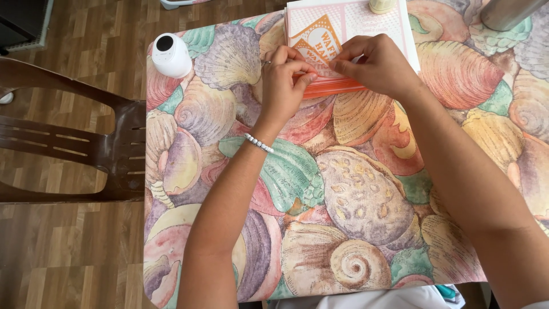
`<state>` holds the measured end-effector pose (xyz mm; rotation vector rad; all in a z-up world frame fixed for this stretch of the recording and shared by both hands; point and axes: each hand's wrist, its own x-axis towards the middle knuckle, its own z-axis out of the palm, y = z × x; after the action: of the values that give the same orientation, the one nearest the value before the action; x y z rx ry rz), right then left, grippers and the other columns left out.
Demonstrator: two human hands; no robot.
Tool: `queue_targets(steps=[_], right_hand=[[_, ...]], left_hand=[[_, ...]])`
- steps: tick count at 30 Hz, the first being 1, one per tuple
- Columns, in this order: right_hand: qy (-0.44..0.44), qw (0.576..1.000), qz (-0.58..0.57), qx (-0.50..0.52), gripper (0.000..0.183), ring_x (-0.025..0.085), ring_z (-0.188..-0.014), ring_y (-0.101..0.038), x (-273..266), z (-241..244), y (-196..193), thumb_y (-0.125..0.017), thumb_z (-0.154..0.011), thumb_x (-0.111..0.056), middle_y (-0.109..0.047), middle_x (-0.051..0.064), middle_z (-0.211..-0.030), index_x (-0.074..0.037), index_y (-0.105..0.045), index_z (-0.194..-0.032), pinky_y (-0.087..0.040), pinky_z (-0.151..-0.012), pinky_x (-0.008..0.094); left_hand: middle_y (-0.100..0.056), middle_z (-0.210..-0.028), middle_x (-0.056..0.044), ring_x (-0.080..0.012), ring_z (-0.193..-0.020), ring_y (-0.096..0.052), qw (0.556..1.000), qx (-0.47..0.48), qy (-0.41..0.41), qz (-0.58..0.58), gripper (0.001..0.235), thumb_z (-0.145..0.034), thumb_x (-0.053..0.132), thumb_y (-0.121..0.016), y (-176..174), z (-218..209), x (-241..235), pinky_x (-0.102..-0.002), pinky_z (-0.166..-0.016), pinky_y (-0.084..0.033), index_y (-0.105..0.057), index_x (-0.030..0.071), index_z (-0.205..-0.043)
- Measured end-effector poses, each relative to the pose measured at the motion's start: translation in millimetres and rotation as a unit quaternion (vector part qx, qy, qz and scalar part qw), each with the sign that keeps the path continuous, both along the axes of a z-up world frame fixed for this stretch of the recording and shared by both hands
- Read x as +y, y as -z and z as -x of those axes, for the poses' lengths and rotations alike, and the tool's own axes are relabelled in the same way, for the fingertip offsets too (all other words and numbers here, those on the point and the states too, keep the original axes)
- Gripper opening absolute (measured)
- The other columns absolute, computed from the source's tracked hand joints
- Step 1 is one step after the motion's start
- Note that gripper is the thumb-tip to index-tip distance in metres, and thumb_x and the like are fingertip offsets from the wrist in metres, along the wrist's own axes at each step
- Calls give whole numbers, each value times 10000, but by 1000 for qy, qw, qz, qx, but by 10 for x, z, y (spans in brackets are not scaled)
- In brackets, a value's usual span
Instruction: Folding printed paper sheets into bags on a table.
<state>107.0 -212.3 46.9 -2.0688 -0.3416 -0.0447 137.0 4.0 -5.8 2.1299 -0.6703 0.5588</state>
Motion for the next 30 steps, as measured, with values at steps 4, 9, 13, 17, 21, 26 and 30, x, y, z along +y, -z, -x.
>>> queue_targets(steps=[4,9,13,17,21,26,30], right_hand=[[-11,1000,19,0,149,90,-637,-476,-26,9,40,-842,-927,-181,-641,30,-1065,-89,-797,-1036,-369,-572,240],[-53,979,126,-151,181,166,-712,-583,-72,-76,188,-810,-892,-51,-728,52,-1092,-82,-826,-1070,-463,-686,288],[-58,981,109,-149,139,179,-729,-598,-51,-32,104,-809,-936,-74,-725,79,-1095,-58,-812,-1075,-466,-664,305],[-49,976,138,-162,169,178,-657,-559,-29,-13,99,-839,-896,-127,-725,72,-1063,-102,-828,-1063,-448,-655,313],[-59,965,142,-214,117,189,-664,-594,-21,-8,108,-815,-951,-77,-743,85,-1027,-61,-829,-1066,-478,-664,321],[-37,968,117,-217,281,178,-728,-633,16,50,28,-707,-1002,8,-763,63,-953,-3,-663,-1280,-555,-743,332],[6,952,129,-277,741,260,-837,-699,-27,79,16,-659,-1064,96,-778,113,-1040,-98,-287,-1675,-594,-832,373]], left_hand=[[-578,-957,9,-257,-1018,-514,999,-26,-8,-33,50,-871,144,-764,-81,83,-36,-427,-862,-426,-742,138,-826],[-699,-899,32,-243,-987,-596,988,-90,-33,-117,51,-853,156,-786,-111,112,-35,-443,-1044,-363,-757,187,-883],[-673,-879,48,-240,-962,-581,996,-57,-18,-64,89,-854,168,-779,-117,108,-51,-394,-956,-377,-695,190,-835],[-692,-889,19,-241,-956,-604,1000,0,-9,-21,121,-820,130,-812,-122,105,-63,-391,-854,-443,-701,178,-818],[-680,-943,11,-182,-963,-643,996,40,44,73,206,-790,32,-812,-148,93,-74,-371,-967,-472,-663,165,-840],[-555,-1079,-54,-190,-975,-588,990,-49,-17,134,348,-849,184,-777,-225,145,-2,-300,-833,-546,-536,112,-1089],[-703,-1073,-15,-219,-1059,-630,997,-69,11,-40,139,-913,244,-755,-56,-13,77,-413,-1022,-424,-692,161,-1005]])
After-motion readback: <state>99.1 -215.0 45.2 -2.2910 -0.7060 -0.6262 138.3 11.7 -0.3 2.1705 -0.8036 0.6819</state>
